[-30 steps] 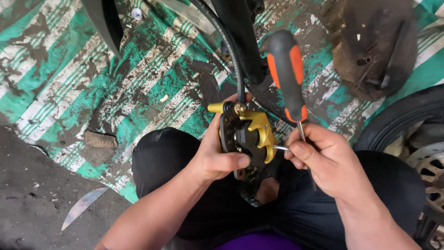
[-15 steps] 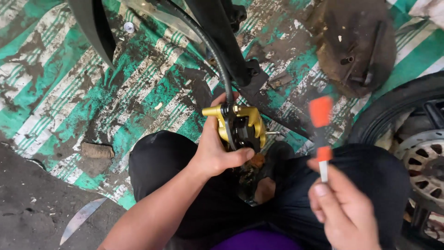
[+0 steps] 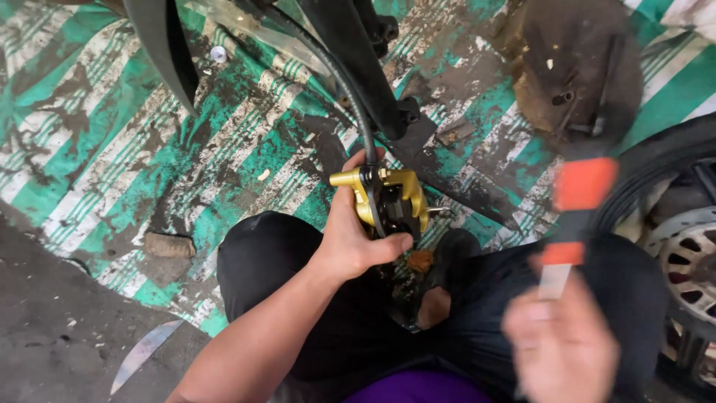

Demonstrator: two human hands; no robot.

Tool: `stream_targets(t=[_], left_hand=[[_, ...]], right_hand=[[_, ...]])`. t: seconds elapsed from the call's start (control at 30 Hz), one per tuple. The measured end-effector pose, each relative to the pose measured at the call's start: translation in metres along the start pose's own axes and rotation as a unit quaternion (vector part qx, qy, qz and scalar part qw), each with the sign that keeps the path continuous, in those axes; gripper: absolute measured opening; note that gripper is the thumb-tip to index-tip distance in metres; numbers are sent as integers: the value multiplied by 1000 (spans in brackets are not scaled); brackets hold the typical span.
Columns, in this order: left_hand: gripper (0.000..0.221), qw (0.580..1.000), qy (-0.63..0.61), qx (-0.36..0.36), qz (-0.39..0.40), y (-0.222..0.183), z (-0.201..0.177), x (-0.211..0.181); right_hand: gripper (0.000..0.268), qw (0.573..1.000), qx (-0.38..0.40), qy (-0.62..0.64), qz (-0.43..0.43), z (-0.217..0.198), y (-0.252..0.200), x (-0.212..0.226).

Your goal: The person is inspecting and working on a motorcycle brake caliper using an Allen key and a screwdriver to adjust bolts.

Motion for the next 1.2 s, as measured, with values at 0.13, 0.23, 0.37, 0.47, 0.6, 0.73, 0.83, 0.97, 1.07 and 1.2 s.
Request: stream_targets(t=[0.13, 0.23, 0.37, 0.47, 0.6, 0.73, 0.83, 0.97, 1.07, 1.2], left_hand=[[109, 999, 32, -6, -8, -2, -1, -2], [109, 998, 52, -28, 6, 2, -1, -4], [120, 1000, -14, 17, 0, 0, -2, 8], [115, 1000, 6, 3, -9, 0, -5, 9], [119, 1000, 10, -7, 11, 3, -6, 10], [117, 1000, 5, -18, 4, 2, -6, 9], [123, 999, -16, -24, 28, 6, -11, 20], [116, 999, 23, -21, 9, -1, -3, -1], [110, 999, -18, -9, 29, 2, 0, 2], [96, 994, -91, -12, 56, 7, 0, 12]], right_hand=[[45, 938, -92, 333, 27, -35, 4, -49], [62, 985, 167, -42, -16, 34, -25, -20], [74, 999, 6, 37, -8, -10, -10, -13], [60, 985, -144, 73, -54, -20, -5, -19], [46, 978, 113, -171, -25, 9, -26, -13], [61, 969, -118, 175, -129, -37, 7, -24], [59, 968, 185, -155, -70, 25, -28, -39], [70, 995, -26, 90, -21, -10, -14, -52], [59, 972, -147, 145, -113, -26, -2, -49], [57, 981, 119, -96, -119, 15, -28, -42]])
Point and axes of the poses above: each hand's wrist, its own y-axis towards the middle knuckle, its own z-axis out of the palm, x = y × z, the point moved 6 cm from there along y, towards the middle knuckle, and after that the axes turned 15 degrees about -z, right-handed, at the moved point
